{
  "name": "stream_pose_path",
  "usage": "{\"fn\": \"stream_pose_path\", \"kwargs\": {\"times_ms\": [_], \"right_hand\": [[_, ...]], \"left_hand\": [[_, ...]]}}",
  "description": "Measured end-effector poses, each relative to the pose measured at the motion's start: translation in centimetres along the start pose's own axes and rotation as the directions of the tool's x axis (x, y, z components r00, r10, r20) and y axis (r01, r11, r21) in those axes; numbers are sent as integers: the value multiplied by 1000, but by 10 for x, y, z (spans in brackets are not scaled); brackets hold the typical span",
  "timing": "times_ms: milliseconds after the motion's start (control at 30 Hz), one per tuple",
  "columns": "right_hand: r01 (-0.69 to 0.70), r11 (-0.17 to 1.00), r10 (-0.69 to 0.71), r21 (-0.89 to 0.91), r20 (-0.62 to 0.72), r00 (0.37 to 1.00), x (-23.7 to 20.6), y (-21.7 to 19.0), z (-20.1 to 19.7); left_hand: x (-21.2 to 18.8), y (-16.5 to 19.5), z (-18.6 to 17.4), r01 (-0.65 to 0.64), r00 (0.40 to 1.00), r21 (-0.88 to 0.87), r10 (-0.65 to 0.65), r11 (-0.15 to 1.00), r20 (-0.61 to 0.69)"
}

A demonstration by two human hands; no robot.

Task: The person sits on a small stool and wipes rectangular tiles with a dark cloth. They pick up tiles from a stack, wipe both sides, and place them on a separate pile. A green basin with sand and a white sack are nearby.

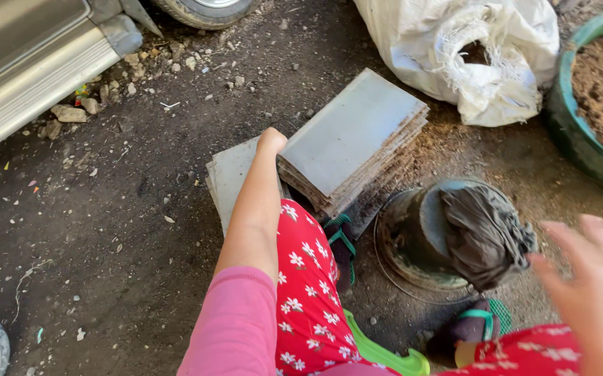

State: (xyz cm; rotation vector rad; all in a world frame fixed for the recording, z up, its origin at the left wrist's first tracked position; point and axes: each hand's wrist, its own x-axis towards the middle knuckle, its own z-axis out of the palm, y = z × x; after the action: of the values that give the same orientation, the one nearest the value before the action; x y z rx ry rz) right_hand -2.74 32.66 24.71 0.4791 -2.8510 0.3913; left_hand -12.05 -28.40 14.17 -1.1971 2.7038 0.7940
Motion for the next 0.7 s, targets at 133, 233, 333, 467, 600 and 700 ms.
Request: {"fn": "stream_pose_path", "kwargs": {"times_ms": [133, 233, 333, 467, 600, 700], "right_hand": [[-296, 938, 347, -182, 533, 772, 52, -29, 113], [-425, 904, 403, 38, 257, 879, 40, -28, 180], [-387, 921, 388, -39, 171, 906, 28, -23, 212], [-411, 910, 412, -46, 177, 894, 31, -23, 219], [-395, 916, 400, -64, 165, 901, 37, -26, 221], [-389, 919, 395, -67, 165, 904, 34, -24, 221]], "left_hand": [[18, -12, 13, -51, 989, 161, 28, 986, 143], [31, -12, 23, -74, 977, 191, 33, 979, 210], [44, -10, 30, -35, 972, 135, 2, 990, 237], [58, -9, 37, 79, 982, -6, -76, 997, 173], [58, -11, 36, 293, 903, 8, -280, 956, 325], [48, -15, 30, 366, 888, -82, -321, 927, 330]]}}
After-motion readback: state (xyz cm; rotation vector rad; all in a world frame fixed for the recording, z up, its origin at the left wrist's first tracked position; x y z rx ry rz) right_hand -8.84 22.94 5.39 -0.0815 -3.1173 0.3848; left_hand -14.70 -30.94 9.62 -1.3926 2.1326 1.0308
